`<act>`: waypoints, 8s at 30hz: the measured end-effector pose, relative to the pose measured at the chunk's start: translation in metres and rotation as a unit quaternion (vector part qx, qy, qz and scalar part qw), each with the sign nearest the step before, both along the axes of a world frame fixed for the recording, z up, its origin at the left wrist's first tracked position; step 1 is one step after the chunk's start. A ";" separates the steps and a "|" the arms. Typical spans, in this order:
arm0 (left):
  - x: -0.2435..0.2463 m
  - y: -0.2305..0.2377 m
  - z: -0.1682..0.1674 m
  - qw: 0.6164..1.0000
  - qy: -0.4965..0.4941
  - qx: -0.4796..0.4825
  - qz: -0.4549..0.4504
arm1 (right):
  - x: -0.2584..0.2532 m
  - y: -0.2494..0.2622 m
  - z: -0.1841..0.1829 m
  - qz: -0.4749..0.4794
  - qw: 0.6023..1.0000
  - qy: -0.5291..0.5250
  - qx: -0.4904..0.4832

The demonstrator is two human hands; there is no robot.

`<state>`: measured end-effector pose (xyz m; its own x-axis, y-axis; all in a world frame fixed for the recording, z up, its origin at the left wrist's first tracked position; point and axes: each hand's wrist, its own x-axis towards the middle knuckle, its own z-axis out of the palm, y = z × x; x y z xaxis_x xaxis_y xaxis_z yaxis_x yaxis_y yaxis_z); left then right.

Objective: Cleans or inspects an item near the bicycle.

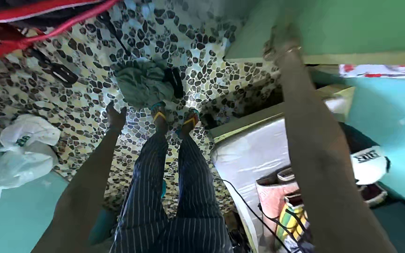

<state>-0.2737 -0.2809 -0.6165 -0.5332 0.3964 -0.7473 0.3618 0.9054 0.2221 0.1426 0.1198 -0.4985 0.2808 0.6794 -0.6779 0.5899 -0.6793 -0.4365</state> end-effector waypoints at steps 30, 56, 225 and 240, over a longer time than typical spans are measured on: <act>0.002 0.016 -0.180 0.940 -0.168 0.041 0.295 | -0.018 -0.100 -0.129 0.127 0.988 -0.074 -0.045; 0.000 -0.051 0.337 0.991 0.055 -0.015 0.121 | 0.066 -0.336 0.287 0.430 0.864 -0.084 -0.250; 0.117 -0.040 0.679 0.842 -0.183 0.507 -0.026 | 0.073 -0.344 0.513 0.206 0.973 0.096 -0.046; 0.081 -0.022 0.522 0.940 -0.022 0.340 -0.014 | -0.034 -0.293 0.526 -0.058 0.859 0.479 0.168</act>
<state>-0.1924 -0.3027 -0.0945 -0.4899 0.8039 -0.3374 0.3613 0.5394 0.7606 0.1084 -0.1730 0.0273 -0.2186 0.8876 -0.4054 -0.2132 -0.4488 -0.8678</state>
